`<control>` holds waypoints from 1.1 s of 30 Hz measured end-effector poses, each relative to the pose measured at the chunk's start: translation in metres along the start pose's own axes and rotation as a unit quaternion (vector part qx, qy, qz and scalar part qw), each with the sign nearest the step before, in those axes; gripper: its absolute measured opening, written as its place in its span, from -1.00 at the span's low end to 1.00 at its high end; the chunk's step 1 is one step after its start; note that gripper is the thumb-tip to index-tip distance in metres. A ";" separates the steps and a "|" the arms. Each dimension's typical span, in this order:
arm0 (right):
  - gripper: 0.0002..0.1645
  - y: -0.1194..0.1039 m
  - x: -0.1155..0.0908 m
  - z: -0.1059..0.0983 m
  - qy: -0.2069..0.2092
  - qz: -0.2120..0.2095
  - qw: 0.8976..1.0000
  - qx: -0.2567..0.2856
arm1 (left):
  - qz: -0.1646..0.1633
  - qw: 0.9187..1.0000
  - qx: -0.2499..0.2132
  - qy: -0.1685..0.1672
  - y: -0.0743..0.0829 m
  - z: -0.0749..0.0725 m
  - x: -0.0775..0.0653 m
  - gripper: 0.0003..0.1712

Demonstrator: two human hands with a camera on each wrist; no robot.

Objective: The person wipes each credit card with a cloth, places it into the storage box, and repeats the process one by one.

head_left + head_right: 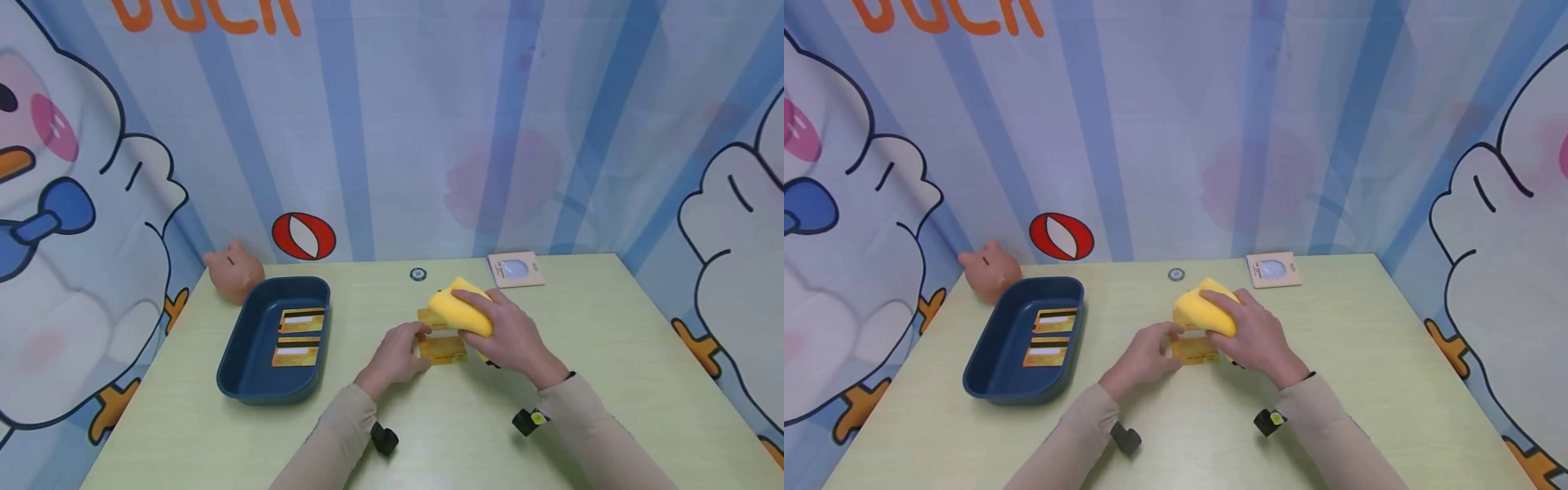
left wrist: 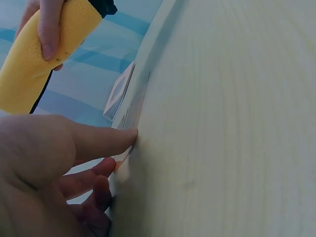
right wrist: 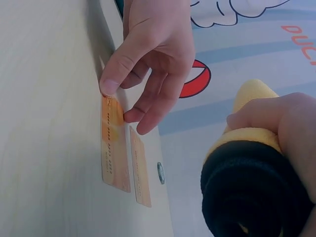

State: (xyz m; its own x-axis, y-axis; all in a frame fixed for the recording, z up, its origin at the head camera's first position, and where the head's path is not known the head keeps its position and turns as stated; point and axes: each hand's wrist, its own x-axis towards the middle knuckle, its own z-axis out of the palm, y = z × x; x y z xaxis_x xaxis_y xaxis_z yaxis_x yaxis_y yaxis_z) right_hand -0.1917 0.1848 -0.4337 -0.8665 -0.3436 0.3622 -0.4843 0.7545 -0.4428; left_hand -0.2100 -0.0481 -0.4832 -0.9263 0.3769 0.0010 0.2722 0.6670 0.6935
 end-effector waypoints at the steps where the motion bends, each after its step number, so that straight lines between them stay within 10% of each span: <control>1: -0.19 0.000 0.000 0.000 -0.001 0.000 1.000 0.002 | -0.004 1.000 -0.003 -0.004 0.000 0.000 0.001 -0.37; 33: -0.19 -0.006 0.002 0.003 0.004 -0.008 1.000 0.009 | -0.020 1.000 -0.003 -0.008 0.002 0.001 -0.005 -0.46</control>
State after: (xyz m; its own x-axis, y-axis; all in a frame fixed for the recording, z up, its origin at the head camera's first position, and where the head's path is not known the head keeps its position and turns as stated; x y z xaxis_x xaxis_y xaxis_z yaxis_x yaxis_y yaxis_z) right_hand -0.1912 0.1780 -0.4331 -0.8575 -0.3507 0.3763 -0.5002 0.7391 -0.4511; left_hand -0.2045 -0.0474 -0.4825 -0.9320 0.3603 -0.0393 0.2329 0.6784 0.6968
